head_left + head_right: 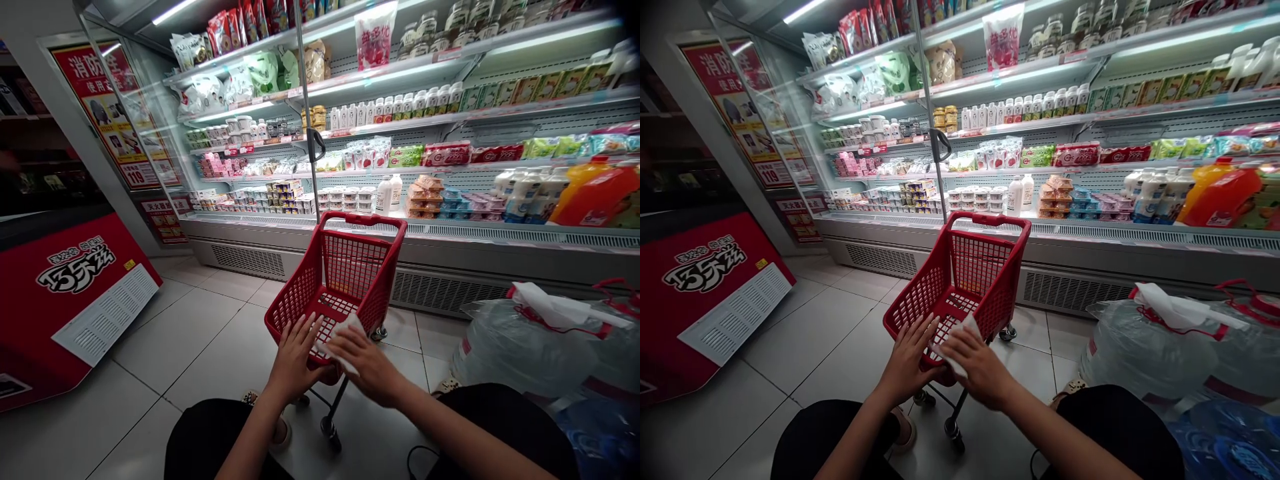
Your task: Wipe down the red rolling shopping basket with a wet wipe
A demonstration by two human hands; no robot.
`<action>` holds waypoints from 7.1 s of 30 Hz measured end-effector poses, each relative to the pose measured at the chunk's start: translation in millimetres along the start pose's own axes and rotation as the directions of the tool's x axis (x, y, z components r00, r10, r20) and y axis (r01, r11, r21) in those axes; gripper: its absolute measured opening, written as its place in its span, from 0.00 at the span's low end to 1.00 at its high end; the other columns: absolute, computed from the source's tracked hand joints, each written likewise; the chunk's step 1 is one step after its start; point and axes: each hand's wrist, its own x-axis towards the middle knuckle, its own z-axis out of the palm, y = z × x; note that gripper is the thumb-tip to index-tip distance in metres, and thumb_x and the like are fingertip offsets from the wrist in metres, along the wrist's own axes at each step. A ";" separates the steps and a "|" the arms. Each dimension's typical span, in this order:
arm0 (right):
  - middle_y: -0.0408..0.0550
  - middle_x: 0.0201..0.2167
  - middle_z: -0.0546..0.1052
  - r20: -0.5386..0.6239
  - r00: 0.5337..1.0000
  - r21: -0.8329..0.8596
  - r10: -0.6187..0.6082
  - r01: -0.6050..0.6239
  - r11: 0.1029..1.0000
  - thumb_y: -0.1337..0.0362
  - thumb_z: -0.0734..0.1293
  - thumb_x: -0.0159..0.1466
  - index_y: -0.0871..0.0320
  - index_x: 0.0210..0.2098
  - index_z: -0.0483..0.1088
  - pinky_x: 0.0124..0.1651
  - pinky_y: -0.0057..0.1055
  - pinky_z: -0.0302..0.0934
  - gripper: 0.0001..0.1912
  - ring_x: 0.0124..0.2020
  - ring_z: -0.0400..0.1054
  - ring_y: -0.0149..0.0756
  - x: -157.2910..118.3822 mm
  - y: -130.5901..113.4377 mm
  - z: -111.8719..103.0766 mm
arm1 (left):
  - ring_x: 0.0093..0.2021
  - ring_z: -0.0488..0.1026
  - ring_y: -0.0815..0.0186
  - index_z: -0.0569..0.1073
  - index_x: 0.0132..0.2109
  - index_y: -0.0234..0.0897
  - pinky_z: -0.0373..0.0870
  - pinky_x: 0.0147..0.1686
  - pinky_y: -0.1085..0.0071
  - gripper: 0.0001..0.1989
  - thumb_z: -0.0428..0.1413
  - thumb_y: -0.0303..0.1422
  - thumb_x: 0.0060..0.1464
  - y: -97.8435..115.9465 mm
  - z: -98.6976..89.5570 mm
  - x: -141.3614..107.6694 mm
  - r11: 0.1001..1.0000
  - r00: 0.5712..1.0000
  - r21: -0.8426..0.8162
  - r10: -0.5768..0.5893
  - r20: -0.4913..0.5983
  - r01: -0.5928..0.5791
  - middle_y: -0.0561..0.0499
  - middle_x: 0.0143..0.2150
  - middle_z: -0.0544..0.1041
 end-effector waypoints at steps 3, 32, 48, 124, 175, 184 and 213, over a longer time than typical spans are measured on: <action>0.43 0.68 0.70 0.069 0.989 0.011 -0.134 0.133 0.991 0.62 0.63 0.73 0.47 0.75 0.54 0.77 0.46 0.45 0.33 0.71 0.58 0.38 1.9 -3.8 -7.7 | 0.77 0.50 0.51 0.40 0.79 0.50 0.43 0.75 0.45 0.50 0.61 0.48 0.62 -1.6 -1.7 -0.8 1.000 1.000 -0.001 0.017 0.026 -0.017 0.48 0.78 0.53; 0.38 0.73 0.63 -0.062 0.984 -0.213 0.168 -0.177 0.961 0.59 0.51 0.78 0.41 0.77 0.46 0.78 0.56 0.39 0.29 0.75 0.52 0.39 -12.1 94.5 -40.3 | 0.76 0.55 0.50 0.36 0.78 0.52 0.48 0.74 0.46 0.56 0.62 0.56 0.58 -20.0 -12.8 4.4 0.994 0.994 -0.032 0.107 0.038 -0.106 0.50 0.77 0.58; 0.45 0.77 0.51 -0.146 0.973 -0.182 0.180 -0.206 0.962 0.61 0.55 0.75 0.53 0.79 0.37 0.75 0.50 0.49 0.36 0.78 0.39 0.46 -2.4 -3.5 8.1 | 0.70 0.65 0.46 0.45 0.78 0.39 0.51 0.72 0.40 0.43 0.54 0.49 0.66 34.6 31.3 21.5 0.998 0.995 0.023 -0.053 -0.090 0.055 0.38 0.71 0.68; 0.42 0.72 0.64 -0.412 0.885 -0.464 0.216 -0.408 0.786 0.65 0.55 0.74 0.46 0.78 0.41 0.77 0.56 0.33 0.35 0.73 0.56 0.45 -35.8 106.9 -94.2 | 0.78 0.46 0.42 0.52 0.77 0.48 0.47 0.74 0.38 0.46 0.56 0.24 0.55 31.2 26.0 20.7 0.983 0.954 0.180 0.010 -0.299 0.046 0.44 0.70 0.66; 0.45 0.74 0.60 -0.352 0.891 -0.521 0.287 -0.442 0.731 0.77 0.59 0.57 0.52 0.76 0.50 0.77 0.51 0.39 0.48 0.73 0.57 0.43 -43.7 148.1 -123.4 | 0.78 0.49 0.52 0.42 0.77 0.35 0.47 0.76 0.47 0.48 0.54 0.26 0.54 41.4 28.2 51.5 0.992 0.984 -0.093 0.063 -0.165 -0.079 0.41 0.75 0.59; 0.44 0.74 0.61 -0.309 0.920 -0.506 0.240 -0.373 0.778 0.78 0.59 0.56 0.53 0.76 0.51 0.78 0.49 0.41 0.49 0.75 0.51 0.41 -43.3 104.5 -118.2 | 0.73 0.61 0.55 0.58 0.72 0.39 0.54 0.74 0.49 0.37 0.52 0.26 0.56 18.4 10.0 41.7 0.993 0.967 -0.107 0.020 -0.256 -0.049 0.45 0.68 0.70; 0.45 0.75 0.59 -0.218 0.955 -0.568 0.203 -0.293 0.769 0.80 0.58 0.55 0.51 0.79 0.38 0.77 0.51 0.41 0.55 0.75 0.52 0.39 -44.5 129.2 -143.2 | 0.76 0.56 0.56 0.50 0.76 0.38 0.49 0.75 0.51 0.45 0.54 0.25 0.52 54.8 20.5 91.8 0.988 0.966 -0.066 0.120 -0.231 -0.138 0.46 0.74 0.63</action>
